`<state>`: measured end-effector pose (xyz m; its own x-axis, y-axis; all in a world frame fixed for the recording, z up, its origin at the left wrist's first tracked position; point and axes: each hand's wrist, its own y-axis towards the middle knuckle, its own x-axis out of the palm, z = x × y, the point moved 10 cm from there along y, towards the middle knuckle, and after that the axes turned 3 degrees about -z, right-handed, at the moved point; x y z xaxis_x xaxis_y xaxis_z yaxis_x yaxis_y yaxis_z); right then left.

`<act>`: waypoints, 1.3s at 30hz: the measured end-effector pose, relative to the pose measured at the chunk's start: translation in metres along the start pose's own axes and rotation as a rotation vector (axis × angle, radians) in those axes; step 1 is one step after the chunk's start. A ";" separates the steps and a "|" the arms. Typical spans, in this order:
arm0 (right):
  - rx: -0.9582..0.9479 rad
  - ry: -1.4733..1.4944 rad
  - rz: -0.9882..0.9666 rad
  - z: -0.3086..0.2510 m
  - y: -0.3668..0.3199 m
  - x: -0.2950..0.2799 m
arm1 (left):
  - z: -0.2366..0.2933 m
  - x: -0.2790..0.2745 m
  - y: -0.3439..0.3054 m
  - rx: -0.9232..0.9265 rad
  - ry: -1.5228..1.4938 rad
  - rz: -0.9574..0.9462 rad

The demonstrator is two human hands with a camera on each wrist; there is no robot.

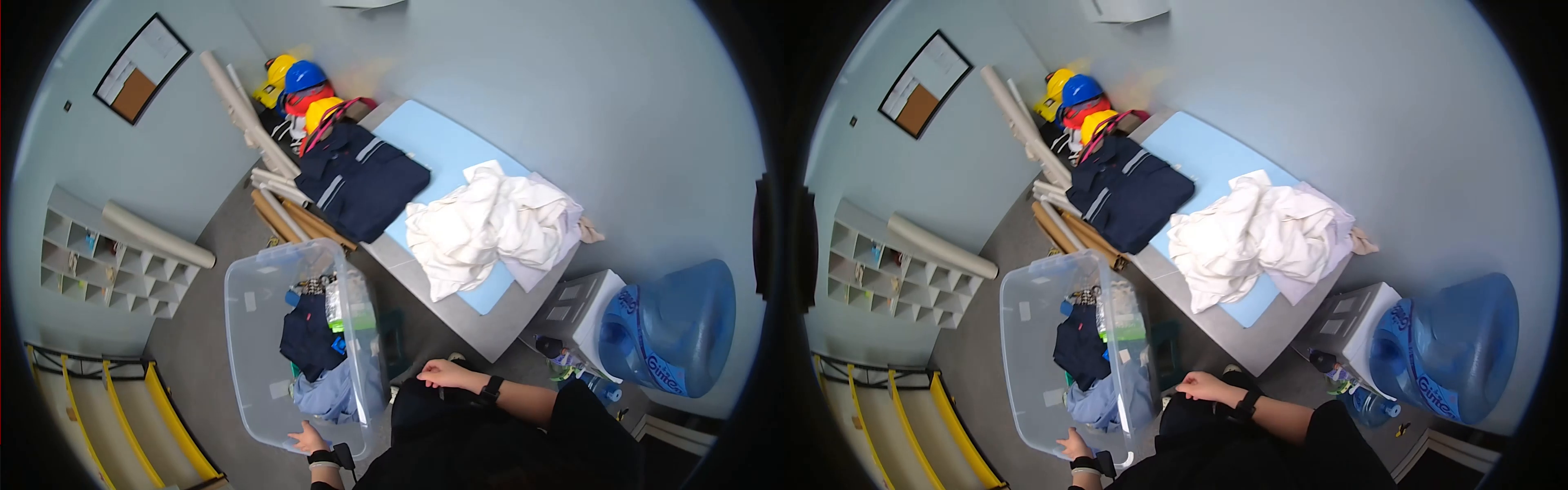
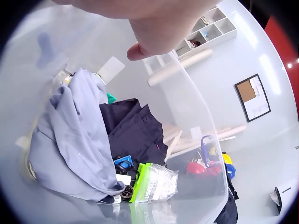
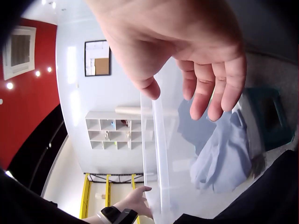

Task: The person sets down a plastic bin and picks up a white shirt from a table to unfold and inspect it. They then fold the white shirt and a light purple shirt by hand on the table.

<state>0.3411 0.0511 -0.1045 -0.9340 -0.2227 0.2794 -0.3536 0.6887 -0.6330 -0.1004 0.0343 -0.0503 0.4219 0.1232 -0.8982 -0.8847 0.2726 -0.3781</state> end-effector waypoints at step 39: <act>-0.046 -0.777 1.407 -0.142 -0.148 -0.301 | 0.362 0.209 -0.533 2.070 -0.062 -0.969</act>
<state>0.6825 0.1144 0.0079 -0.3038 0.3050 -0.9026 0.7548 0.6552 -0.0326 0.5314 0.2598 0.0445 0.4927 -0.5989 -0.6314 0.8365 0.5259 0.1539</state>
